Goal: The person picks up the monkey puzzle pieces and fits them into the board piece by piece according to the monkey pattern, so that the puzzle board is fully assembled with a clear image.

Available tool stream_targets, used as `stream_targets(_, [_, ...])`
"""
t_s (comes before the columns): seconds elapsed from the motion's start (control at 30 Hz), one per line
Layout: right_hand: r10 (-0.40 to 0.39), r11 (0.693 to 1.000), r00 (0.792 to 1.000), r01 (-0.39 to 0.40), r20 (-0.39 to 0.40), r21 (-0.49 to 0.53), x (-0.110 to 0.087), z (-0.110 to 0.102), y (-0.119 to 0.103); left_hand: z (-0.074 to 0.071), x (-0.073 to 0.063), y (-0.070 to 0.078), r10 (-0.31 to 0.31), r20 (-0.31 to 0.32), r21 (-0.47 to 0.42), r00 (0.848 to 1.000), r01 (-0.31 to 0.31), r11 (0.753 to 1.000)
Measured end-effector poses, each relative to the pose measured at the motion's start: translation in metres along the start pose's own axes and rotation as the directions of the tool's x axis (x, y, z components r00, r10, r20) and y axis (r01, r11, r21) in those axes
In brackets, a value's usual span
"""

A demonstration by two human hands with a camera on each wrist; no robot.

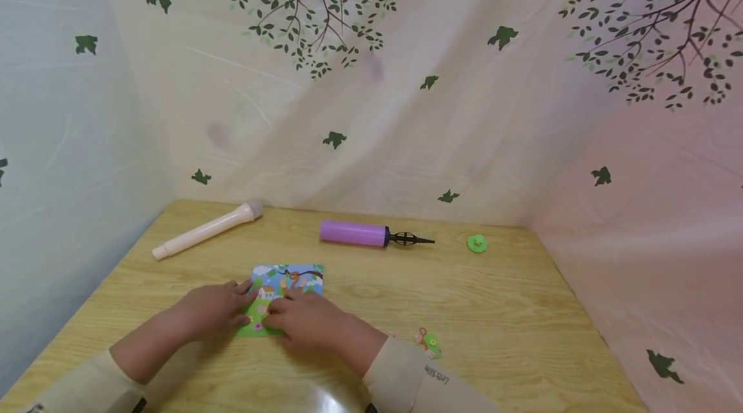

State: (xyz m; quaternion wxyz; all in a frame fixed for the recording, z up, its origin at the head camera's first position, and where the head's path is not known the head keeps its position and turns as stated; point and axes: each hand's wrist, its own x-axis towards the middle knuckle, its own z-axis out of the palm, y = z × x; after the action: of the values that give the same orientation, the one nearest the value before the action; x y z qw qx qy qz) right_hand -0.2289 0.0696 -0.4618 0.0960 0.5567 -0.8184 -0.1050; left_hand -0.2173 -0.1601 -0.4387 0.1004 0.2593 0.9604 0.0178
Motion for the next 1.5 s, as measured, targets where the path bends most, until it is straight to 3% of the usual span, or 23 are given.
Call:
stream_targets(0.2, [0.015, 1.0, 1.0, -0.015, 0.002, -0.018, 0.001, -0.004, -0.003, -0.001, -0.001, 0.001, 0.003, -0.011, 0.01, 1.0, -0.003, 1.0])
stream_targets(0.47, [0.071, 0.995, 0.988, -0.059, 0.139, -0.086, 0.002, -0.014, -0.012, -0.002, -0.001, 0.002, 0.003, -0.011, 0.027, 1.0, -0.002, 1.0])
stream_targets(0.57, [0.075, 0.997, 0.987, -0.071, 0.142, -0.034, 0.0, -0.015, -0.01, -0.003, -0.001, 0.002, -0.001, 0.001, 0.018, 1.0, 0.001, 1.0])
stream_targets(0.73, [0.071, 0.996, 0.995, -0.075, 0.067, 0.057, -0.006, -0.019, 0.003, -0.005, -0.001, 0.003, -0.01, 0.026, -0.006, 1.0, 0.01, 1.0])
stream_targets(0.9, [0.146, 0.972, 0.987, -0.156, 0.073, 0.173, -0.021, -0.028, 0.026, -0.006, 0.0, 0.002, -0.014, 0.051, -0.024, 0.999, 0.015, 1.0])
stream_targets(1.07, [0.249, 0.913, 0.952, -0.292, 0.179, 0.284, -0.045, -0.036, 0.047, -0.006, 0.001, 0.001, -0.016, 0.063, -0.026, 0.998, 0.018, 0.999])
stream_targets(1.33, [0.341, 0.822, 0.878, -0.451, 0.336, 0.346, -0.086, -0.043, 0.062, -0.006, 0.0, 0.002, -0.015, 0.058, -0.021, 0.998, 0.017, 1.0])
stream_targets(1.43, [0.362, 0.781, 0.845, -0.506, 0.394, 0.367, -0.099, -0.045, 0.062, -0.005, 0.001, 0.002, -0.018, 0.06, -0.018, 0.998, 0.019, 1.0])
stream_targets(1.5, [0.377, 0.74, 0.809, -0.556, 0.45, 0.379, -0.107, -0.045, 0.06, -0.005, 0.001, 0.002, -0.02, 0.061, -0.015, 0.998, 0.021, 1.0])
